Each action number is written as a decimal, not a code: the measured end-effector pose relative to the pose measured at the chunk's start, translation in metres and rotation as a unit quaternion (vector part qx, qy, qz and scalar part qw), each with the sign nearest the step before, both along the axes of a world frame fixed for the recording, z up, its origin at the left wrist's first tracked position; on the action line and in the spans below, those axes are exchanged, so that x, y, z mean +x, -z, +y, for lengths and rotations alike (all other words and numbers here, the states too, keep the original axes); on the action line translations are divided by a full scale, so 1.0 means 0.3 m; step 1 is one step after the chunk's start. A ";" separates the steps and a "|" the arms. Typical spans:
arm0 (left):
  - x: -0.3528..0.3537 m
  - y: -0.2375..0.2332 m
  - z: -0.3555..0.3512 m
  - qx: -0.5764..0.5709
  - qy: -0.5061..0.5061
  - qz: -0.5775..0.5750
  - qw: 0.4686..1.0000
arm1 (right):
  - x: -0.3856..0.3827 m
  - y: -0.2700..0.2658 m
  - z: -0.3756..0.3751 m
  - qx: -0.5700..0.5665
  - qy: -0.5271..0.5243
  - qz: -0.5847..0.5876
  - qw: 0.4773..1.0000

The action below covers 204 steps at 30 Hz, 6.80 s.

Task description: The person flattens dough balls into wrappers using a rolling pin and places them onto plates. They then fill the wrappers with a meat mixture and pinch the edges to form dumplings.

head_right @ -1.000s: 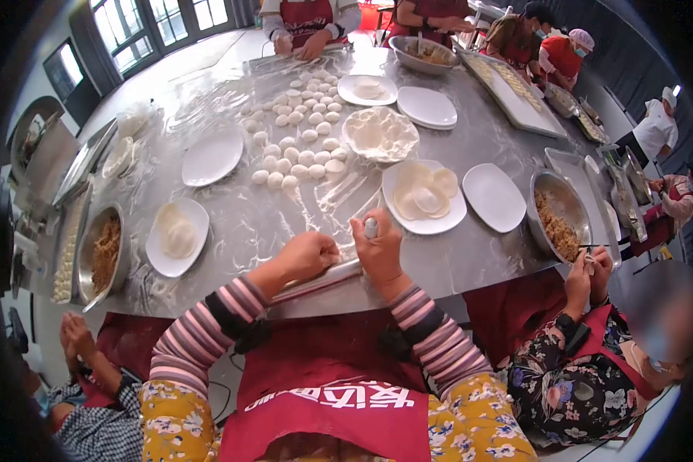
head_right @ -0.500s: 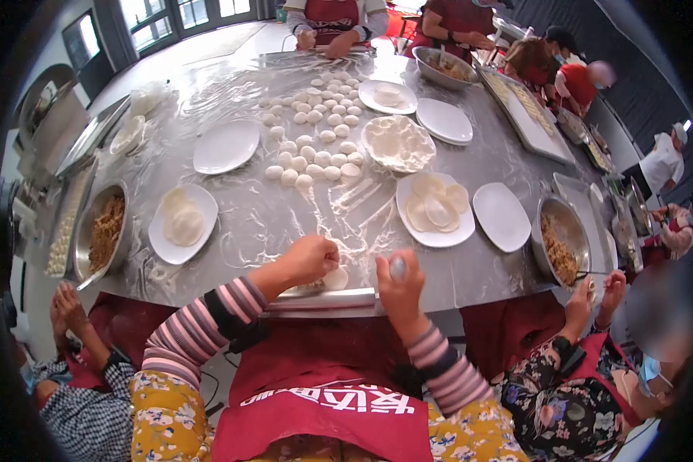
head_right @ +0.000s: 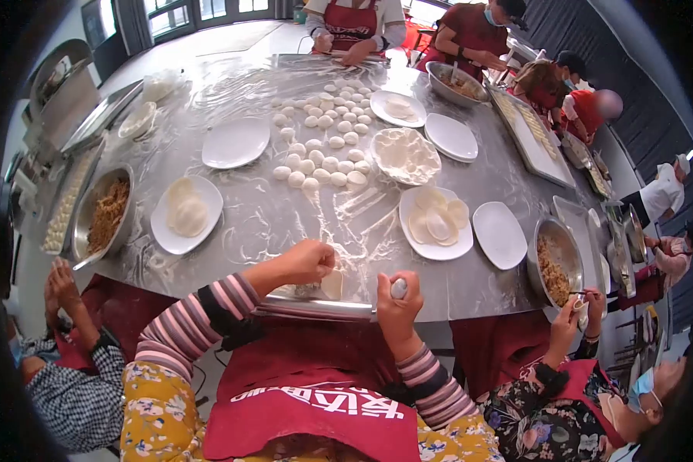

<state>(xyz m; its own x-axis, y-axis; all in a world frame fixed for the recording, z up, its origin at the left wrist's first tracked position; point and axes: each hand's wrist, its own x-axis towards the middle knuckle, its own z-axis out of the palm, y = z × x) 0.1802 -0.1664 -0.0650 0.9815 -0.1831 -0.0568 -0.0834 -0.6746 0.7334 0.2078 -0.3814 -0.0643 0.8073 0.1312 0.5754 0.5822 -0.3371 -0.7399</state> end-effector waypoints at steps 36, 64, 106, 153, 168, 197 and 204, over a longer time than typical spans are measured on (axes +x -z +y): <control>-0.004 -0.026 0.036 -0.060 -0.028 0.077 0.995 | -0.009 0.011 0.000 -0.001 0.005 -0.023 1.000; 0.012 -0.046 0.003 0.080 -0.007 0.042 0.996 | 0.063 -0.013 0.049 -0.114 0.033 -0.139 0.983; -0.069 -0.043 0.008 0.060 -0.064 0.029 0.996 | 0.104 0.024 0.074 -0.068 0.006 -0.144 0.987; 0.374 -0.042 0.098 0.267 0.164 -0.072 0.947 | -0.006 0.006 -0.040 -0.021 -0.090 0.003 0.996; -0.008 0.028 0.033 -0.051 0.128 -0.094 0.986 | -0.007 0.036 -0.029 0.031 -0.076 -0.004 0.997; -0.024 -0.036 -0.052 0.020 -0.120 0.016 0.992 | 0.108 -0.028 0.095 -0.014 -0.021 -0.052 0.998; -0.097 -0.001 -0.064 -0.041 -0.121 -0.029 0.991 | 0.055 -0.028 0.078 0.011 0.015 -0.052 0.998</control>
<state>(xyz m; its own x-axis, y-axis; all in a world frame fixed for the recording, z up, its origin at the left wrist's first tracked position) 0.1512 -0.1857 -0.0647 0.9984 0.0561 0.0064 0.0297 -0.6177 0.7858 0.2244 -0.3581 -0.0558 0.7466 0.0946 0.6585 0.6459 -0.3401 -0.6835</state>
